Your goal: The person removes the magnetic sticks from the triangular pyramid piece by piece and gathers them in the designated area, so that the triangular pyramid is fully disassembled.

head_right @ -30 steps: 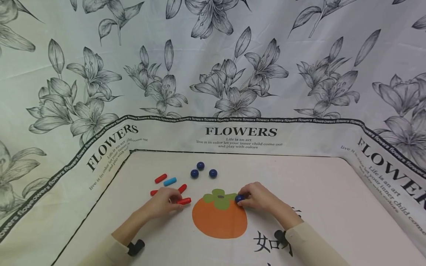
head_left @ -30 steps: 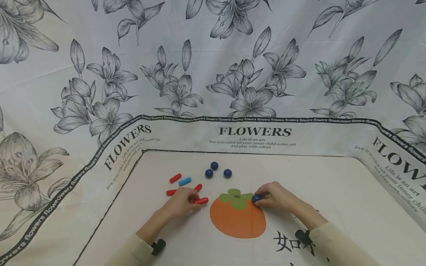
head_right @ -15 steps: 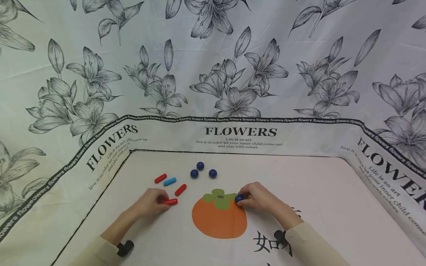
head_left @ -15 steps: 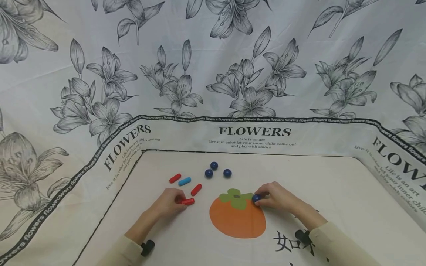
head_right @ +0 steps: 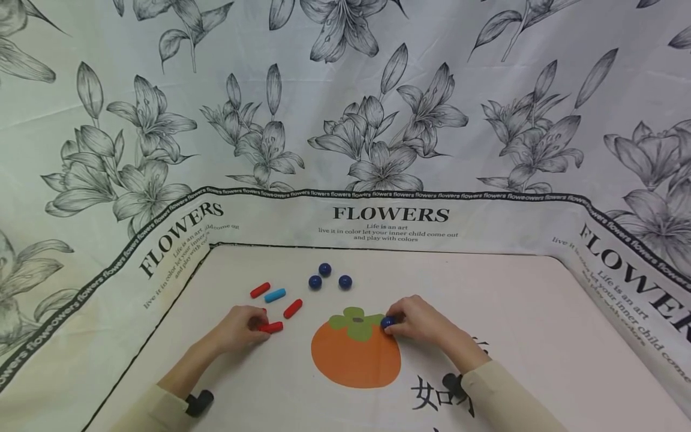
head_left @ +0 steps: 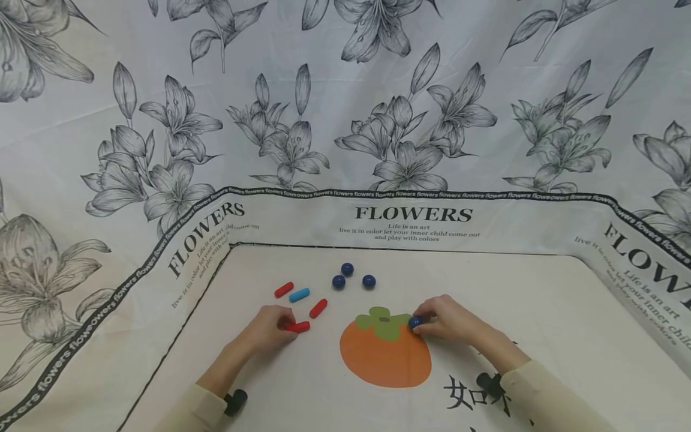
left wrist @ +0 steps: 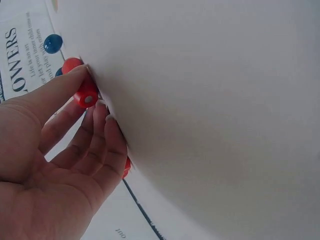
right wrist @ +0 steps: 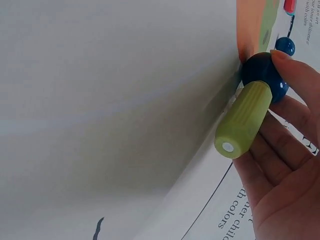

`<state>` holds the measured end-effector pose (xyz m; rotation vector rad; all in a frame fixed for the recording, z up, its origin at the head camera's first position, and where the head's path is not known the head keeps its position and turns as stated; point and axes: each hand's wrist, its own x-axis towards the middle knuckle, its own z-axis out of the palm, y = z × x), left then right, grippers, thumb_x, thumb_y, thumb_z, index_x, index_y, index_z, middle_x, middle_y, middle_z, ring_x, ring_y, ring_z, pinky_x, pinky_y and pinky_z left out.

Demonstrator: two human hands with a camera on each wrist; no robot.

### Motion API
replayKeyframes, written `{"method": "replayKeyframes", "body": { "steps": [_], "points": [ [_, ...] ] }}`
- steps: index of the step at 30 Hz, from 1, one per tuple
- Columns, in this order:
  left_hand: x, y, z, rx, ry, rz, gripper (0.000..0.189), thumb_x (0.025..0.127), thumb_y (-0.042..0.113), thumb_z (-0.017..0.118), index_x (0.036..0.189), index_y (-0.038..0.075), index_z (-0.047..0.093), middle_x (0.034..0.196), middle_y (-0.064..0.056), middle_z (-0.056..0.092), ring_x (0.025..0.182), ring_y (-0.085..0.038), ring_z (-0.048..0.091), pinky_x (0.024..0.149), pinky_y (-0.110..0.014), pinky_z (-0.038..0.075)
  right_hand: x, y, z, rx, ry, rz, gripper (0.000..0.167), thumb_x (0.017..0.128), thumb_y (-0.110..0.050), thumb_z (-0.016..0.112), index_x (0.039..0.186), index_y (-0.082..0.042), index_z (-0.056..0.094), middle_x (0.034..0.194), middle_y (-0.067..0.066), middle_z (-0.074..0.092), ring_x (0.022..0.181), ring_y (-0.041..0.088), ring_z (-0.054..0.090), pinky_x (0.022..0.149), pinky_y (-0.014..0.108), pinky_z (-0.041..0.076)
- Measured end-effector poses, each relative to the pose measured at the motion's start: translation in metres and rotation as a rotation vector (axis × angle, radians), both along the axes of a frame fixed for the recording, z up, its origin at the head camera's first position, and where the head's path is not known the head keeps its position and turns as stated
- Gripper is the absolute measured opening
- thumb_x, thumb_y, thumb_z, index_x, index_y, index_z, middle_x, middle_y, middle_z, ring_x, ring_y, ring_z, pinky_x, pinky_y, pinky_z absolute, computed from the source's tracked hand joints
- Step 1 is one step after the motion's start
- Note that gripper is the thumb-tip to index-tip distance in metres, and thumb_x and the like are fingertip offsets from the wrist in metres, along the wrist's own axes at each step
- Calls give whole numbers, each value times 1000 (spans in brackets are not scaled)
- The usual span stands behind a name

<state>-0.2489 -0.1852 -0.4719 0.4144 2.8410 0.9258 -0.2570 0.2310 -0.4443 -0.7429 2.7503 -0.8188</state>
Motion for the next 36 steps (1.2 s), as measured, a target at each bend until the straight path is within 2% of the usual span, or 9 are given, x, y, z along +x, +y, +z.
{"method": "replayKeyframes", "body": {
  "steps": [5, 11, 15, 18, 21, 23, 25, 30, 36],
  "points": [
    [1, -2, 2, -2, 3, -2, 15, 85, 9, 83, 92, 15, 71, 83, 5, 60, 81, -15, 55, 74, -29, 51, 1, -3, 4, 85, 31, -35, 13, 89, -27, 81, 90, -14, 78, 80, -8, 69, 74, 11, 57, 70, 30, 52],
    [1, -2, 5, 0, -23, 37, 17, 83, 10, 85, 94, 14, 73, 83, 4, 60, 82, -16, 55, 75, -31, 52, 1, -2, 6, 234, 87, -159, 35, 90, -43, 75, 66, -20, 63, 59, -7, 51, 58, 11, 47, 53, 28, 36],
    [3, -3, 7, 2, -29, 41, 18, 83, 9, 85, 95, 12, 72, 84, 3, 61, 82, -17, 55, 75, -32, 53, 3, 0, 7, 263, 100, -177, 43, 93, -45, 72, 60, -18, 60, 54, -7, 45, 53, 10, 43, 51, 26, 32],
    [4, -4, 9, -1, -26, 34, 20, 83, 10, 85, 97, 11, 71, 85, 2, 61, 82, -17, 55, 73, -30, 53, 4, 2, 9, 250, 90, -156, 35, 94, -43, 71, 71, -17, 69, 61, -8, 53, 57, 10, 47, 53, 27, 38],
    [7, -7, 15, -2, -21, 38, 23, 83, 12, 86, 101, 9, 71, 88, 0, 62, 82, -17, 55, 71, -29, 52, 5, 5, 13, 221, 83, -105, 25, 94, -38, 73, 98, -13, 75, 78, -6, 63, 67, 11, 53, 61, 30, 46],
    [8, -7, 20, 2, -12, 42, 25, 84, 13, 85, 104, 9, 71, 90, -1, 62, 83, -17, 55, 72, -29, 51, 5, 6, 15, 200, 87, -57, 30, 93, -31, 75, 115, -11, 72, 92, -4, 67, 75, 11, 56, 67, 31, 49],
    [9, -5, 24, 12, -3, 39, 27, 85, 14, 85, 108, 8, 71, 94, -3, 64, 84, -17, 55, 72, -29, 51, 5, 7, 16, 175, 75, -17, 36, 91, -25, 77, 123, -10, 69, 100, -2, 67, 80, 12, 58, 71, 31, 51],
    [9, 17, 35, 15, 12, -35, 29, 86, 16, 84, 110, 7, 71, 98, -6, 65, 84, -17, 56, 70, -28, 52, 1, 7, 16, 110, 43, 65, 32, 89, -18, 80, 118, -7, 72, 101, -2, 70, 86, 14, 61, 74, 27, 53],
    [7, 61, 39, 34, -61, -140, 28, 88, 20, 83, 110, 7, 71, 96, -4, 65, 84, -18, 58, 69, -27, 53, -7, 1, 8, 51, 10, 96, 24, 92, -20, 77, 111, -6, 75, 94, -5, 71, 80, 9, 59, 72, 25, 53]
  ]
}}
